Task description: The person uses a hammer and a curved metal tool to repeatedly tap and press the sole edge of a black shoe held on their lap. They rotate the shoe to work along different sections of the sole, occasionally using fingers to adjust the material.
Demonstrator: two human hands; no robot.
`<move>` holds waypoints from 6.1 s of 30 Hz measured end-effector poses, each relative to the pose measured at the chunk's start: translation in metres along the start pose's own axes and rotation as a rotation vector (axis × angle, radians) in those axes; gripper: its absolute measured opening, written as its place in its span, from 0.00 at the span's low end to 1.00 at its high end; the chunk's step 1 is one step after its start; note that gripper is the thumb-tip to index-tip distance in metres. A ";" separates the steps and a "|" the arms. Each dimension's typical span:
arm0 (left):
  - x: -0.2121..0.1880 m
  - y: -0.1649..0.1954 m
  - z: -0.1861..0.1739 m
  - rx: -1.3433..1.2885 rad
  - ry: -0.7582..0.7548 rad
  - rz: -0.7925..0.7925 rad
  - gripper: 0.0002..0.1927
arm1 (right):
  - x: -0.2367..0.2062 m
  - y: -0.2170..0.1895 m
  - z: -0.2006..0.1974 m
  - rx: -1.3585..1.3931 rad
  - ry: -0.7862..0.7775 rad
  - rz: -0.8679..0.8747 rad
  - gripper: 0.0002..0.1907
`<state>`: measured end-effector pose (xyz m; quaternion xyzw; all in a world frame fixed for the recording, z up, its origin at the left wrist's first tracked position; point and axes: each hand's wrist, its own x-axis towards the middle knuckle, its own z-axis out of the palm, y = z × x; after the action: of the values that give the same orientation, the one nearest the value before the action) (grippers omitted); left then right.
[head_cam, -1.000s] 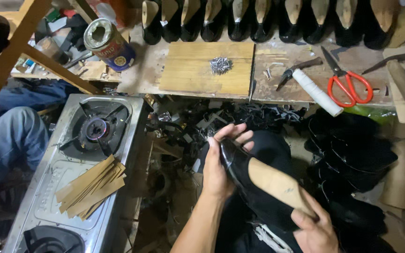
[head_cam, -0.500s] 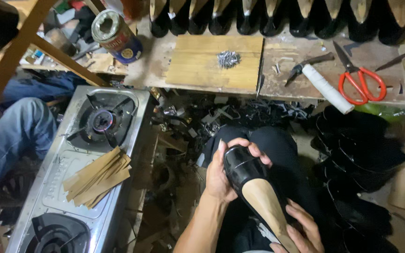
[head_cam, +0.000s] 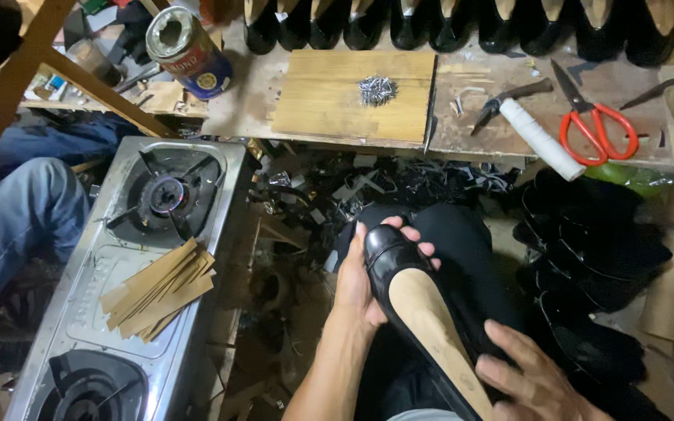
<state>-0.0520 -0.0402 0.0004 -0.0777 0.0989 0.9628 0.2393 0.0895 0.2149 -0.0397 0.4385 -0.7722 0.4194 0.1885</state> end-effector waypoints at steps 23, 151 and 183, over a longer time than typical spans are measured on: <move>-0.065 -0.001 0.018 1.531 -0.297 0.390 0.50 | 0.155 -0.002 -0.014 0.033 0.013 0.625 0.31; -0.044 0.012 -0.007 1.698 0.112 0.317 0.37 | 0.036 0.000 0.036 -0.440 -0.924 0.971 0.25; -0.044 -0.063 0.047 2.272 0.191 0.261 0.50 | 0.130 -0.019 -0.050 -0.797 -0.790 0.696 0.34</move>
<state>0.0112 0.0052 0.0450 0.1213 0.9358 0.3253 0.0611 0.0306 0.1823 0.0841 0.1808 -0.9761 -0.0546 -0.1076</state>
